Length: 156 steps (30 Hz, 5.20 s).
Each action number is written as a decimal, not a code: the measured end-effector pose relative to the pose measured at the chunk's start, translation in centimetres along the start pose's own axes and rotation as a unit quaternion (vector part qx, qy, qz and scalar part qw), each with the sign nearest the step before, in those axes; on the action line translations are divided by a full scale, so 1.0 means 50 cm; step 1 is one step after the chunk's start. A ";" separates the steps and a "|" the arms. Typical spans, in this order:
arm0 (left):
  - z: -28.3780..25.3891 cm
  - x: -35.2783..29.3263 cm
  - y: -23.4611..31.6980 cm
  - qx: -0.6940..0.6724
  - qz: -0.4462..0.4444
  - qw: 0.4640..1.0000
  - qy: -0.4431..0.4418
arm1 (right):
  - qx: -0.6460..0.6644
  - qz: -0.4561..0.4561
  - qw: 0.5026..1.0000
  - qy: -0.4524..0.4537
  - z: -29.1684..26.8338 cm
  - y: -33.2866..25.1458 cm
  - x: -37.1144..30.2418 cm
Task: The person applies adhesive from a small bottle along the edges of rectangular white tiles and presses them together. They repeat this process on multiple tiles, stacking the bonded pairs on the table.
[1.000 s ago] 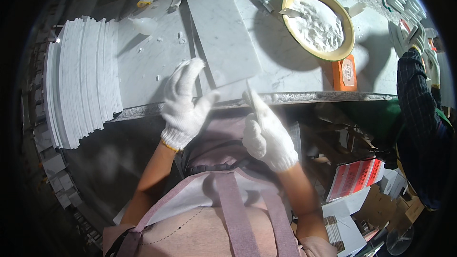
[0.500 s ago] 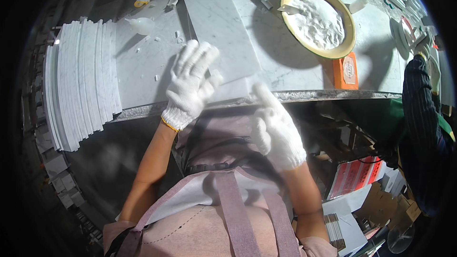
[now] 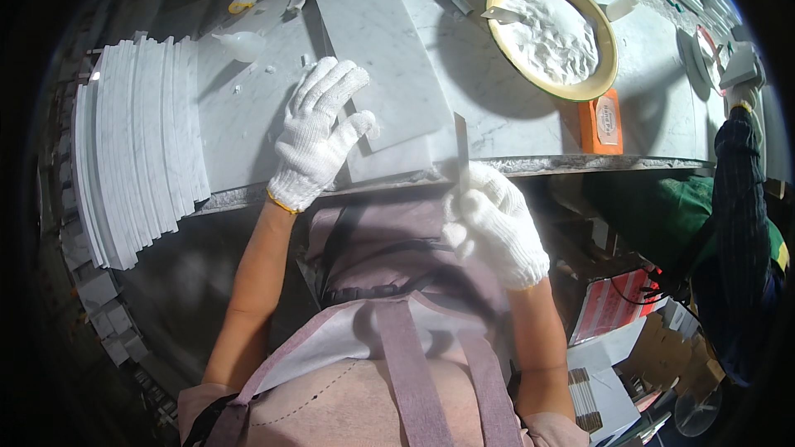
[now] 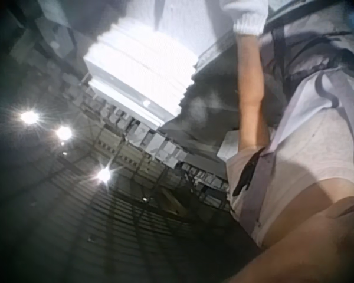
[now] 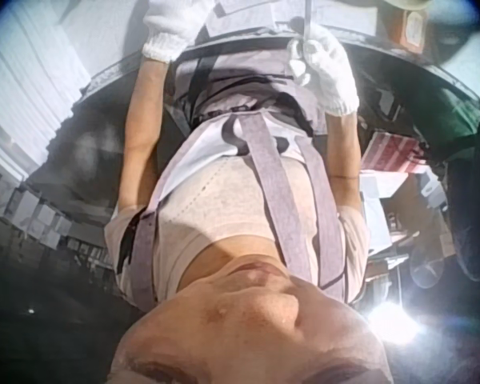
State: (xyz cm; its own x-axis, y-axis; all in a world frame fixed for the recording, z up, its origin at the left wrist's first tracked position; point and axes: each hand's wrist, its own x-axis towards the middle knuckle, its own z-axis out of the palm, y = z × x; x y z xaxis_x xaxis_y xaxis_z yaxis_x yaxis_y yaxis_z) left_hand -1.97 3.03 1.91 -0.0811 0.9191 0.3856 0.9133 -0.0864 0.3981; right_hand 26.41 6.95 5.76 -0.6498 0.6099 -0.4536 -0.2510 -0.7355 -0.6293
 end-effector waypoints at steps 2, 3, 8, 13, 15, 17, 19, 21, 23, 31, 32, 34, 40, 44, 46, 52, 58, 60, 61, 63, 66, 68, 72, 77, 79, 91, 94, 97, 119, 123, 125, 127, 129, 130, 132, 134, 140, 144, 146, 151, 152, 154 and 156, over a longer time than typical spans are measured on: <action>-0.012 -0.007 -0.001 0.031 0.029 0.998 -0.035 | -0.021 0.005 0.999 0.043 0.001 0.000 0.001; -0.020 -0.016 0.003 0.005 0.055 0.997 -0.047 | -0.040 -0.004 0.998 0.058 0.002 0.000 0.003; -0.039 -0.038 0.011 -0.020 0.081 0.995 -0.062 | -0.164 -0.036 0.982 0.088 0.003 -0.007 0.026; -0.035 -0.039 0.010 0.006 0.134 0.986 -0.100 | -0.263 -0.078 0.955 0.115 -0.003 -0.008 0.044; -0.042 -0.039 0.001 -0.024 0.116 0.987 -0.107 | -0.334 -0.081 0.928 0.146 -0.008 -0.006 0.053; -0.045 -0.041 -0.006 0.004 0.074 0.995 -0.066 | -0.384 -0.084 0.905 0.162 -0.010 -0.002 0.060; -0.042 -0.044 -0.008 -0.008 0.099 0.992 -0.075 | -0.420 -0.089 0.886 0.175 -0.011 0.003 0.066; -0.039 -0.049 -0.010 -0.039 0.138 0.984 -0.108 | -0.438 -0.121 0.877 0.157 -0.005 0.008 0.074; -0.038 -0.047 -0.019 -0.055 0.132 0.987 -0.073 | -0.508 -0.179 0.832 0.134 0.006 0.007 0.080; -0.035 -0.003 -0.031 -0.472 -0.054 0.874 0.102 | -0.665 -0.304 0.681 0.032 0.077 -0.005 0.113; -0.046 0.010 -0.039 -0.373 -0.111 0.918 0.079 | -0.661 -0.291 0.690 0.043 0.083 -0.004 0.121; -0.054 0.043 -0.052 -0.198 -0.092 0.975 0.033 | -0.678 -0.233 0.695 0.051 0.089 0.003 0.135; 0.049 0.179 -0.115 0.057 0.085 0.995 0.018 | -0.729 -0.210 0.649 0.064 0.094 0.023 0.151; 0.103 0.234 -0.173 0.110 0.156 0.981 -0.032 | -0.755 -0.194 0.625 0.046 0.097 0.017 0.156; 0.116 0.235 -0.186 0.103 0.187 0.977 -0.016 | -0.764 -0.190 0.615 0.037 0.099 0.015 0.159; 0.123 0.228 -0.188 0.138 0.197 0.971 0.000 | -0.764 -0.204 0.611 0.023 0.102 0.019 0.168; 0.120 0.233 -0.183 0.119 0.199 0.973 0.011 | -0.777 -0.191 0.600 0.004 0.102 0.013 0.171; 0.119 0.233 -0.180 0.127 0.196 0.972 0.010 | -0.771 -0.205 0.603 -0.014 0.104 0.009 0.172; 0.119 0.233 -0.179 0.131 0.194 0.972 0.009 | -0.771 -0.192 0.607 -0.017 0.105 0.007 0.174; 0.120 0.232 -0.180 0.130 0.194 0.972 0.007 | -0.756 -0.196 0.624 -0.027 0.109 0.002 0.177; 0.125 0.234 -0.184 0.117 0.199 0.973 0.018 | -0.753 -0.201 0.625 -0.041 0.115 -0.009 0.175; 0.129 0.235 -0.188 0.117 0.202 0.972 0.027 | -0.760 -0.194 0.618 -0.060 0.118 -0.016 0.173; 0.134 0.237 -0.191 0.115 0.204 0.971 0.042 | -0.750 -0.202 0.624 -0.082 0.114 -0.019 0.174; 0.131 0.236 -0.189 0.123 0.208 0.969 0.044 | -0.757 -0.202 0.607 -0.132 0.092 -0.024 0.190; 0.128 0.235 -0.188 0.137 0.210 0.967 0.036 | -0.735 -0.194 0.624 -0.181 0.083 -0.035 0.196; 0.124 0.232 -0.184 0.123 0.202 0.971 0.029 | -0.524 -0.042 0.835 -0.165 -0.022 0.020 0.039; 0.128 0.224 -0.174 0.132 0.200 0.971 0.021 | -0.439 0.061 0.890 -0.103 -0.039 0.028 -0.001; 0.121 0.172 -0.105 0.071 0.123 0.984 -0.109 | -0.220 0.124 0.967 -0.036 -0.051 0.010 -0.038; -0.023 -0.102 0.255 -0.496 -0.375 0.768 -0.152 | -0.341 -0.128 0.920 0.144 0.046 0.078 -0.013; -0.014 -0.105 0.250 -0.524 -0.486 0.684 -0.146 | -0.314 -0.009 0.948 0.047 0.022 0.019 -0.025; -0.009 -0.105 0.241 -0.552 -0.461 0.691 -0.073 | -0.318 -0.026 0.945 0.068 0.004 -0.026 -0.012; -0.011 -0.105 0.230 -0.564 -0.444 0.693 -0.067 | -0.304 -0.099 0.937 0.143 -0.009 -0.077 0.017; -0.014 -0.101 0.226 -0.689 -0.460 0.555 -0.076 | -0.556 -0.277 0.768 0.155 -0.017 -0.135 0.068; -0.015 -0.098 0.228 -0.668 -0.456 0.578 -0.106 | -0.662 -0.390 0.625 0.139 -0.018 -0.164 0.097; -0.018 -0.090 0.238 -0.635 -0.475 0.592 -0.145 | -0.699 -0.394 0.576 0.159 -0.010 -0.202 0.143; -0.023 -0.083 0.251 -0.585 -0.487 0.617 -0.202 | -0.748 -0.388 0.509 0.179 0.004 -0.226 0.198; -0.016 -0.074 0.273 -0.631 -0.548 0.507 -0.213 | -0.857 -0.291 0.405 0.131 0.025 -0.279 0.275; 0.001 -0.069 0.267 -0.550 -0.518 0.609 -0.242 | -0.574 -0.426 0.669 0.202 0.014 -0.280 0.160; 0.018 -0.060 0.270 -0.567 -0.518 0.593 -0.245 | -0.421 -0.389 0.788 0.225 -0.005 -0.230 0.071; 0.063 -0.045 0.300 -0.586 -0.505 0.599 -0.207 | -0.300 -0.311 0.834 0.343 -0.065 -0.023 0.016; 0.069 -0.042 0.297 -0.618 -0.519 0.554 -0.203 | -0.294 -0.291 0.837 0.358 -0.072 0.007 0.011; 0.076 -0.044 0.299 -0.593 -0.526 0.575 -0.204 | -0.294 -0.255 0.839 0.380 -0.078 0.043 0.007; 0.079 -0.047 0.297 -0.586 -0.535 0.577 -0.193 | -0.418 -0.213 0.818 0.331 -0.077 0.042 -0.005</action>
State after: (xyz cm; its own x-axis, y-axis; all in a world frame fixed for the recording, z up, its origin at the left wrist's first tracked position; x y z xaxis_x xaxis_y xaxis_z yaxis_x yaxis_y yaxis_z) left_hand 13.37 1.10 3.65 -0.0455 0.6846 -0.7275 -0.4933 0.6179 0.6123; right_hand 28.79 6.39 2.13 -0.0304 0.9885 -0.1482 0.4058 -0.1233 -0.9056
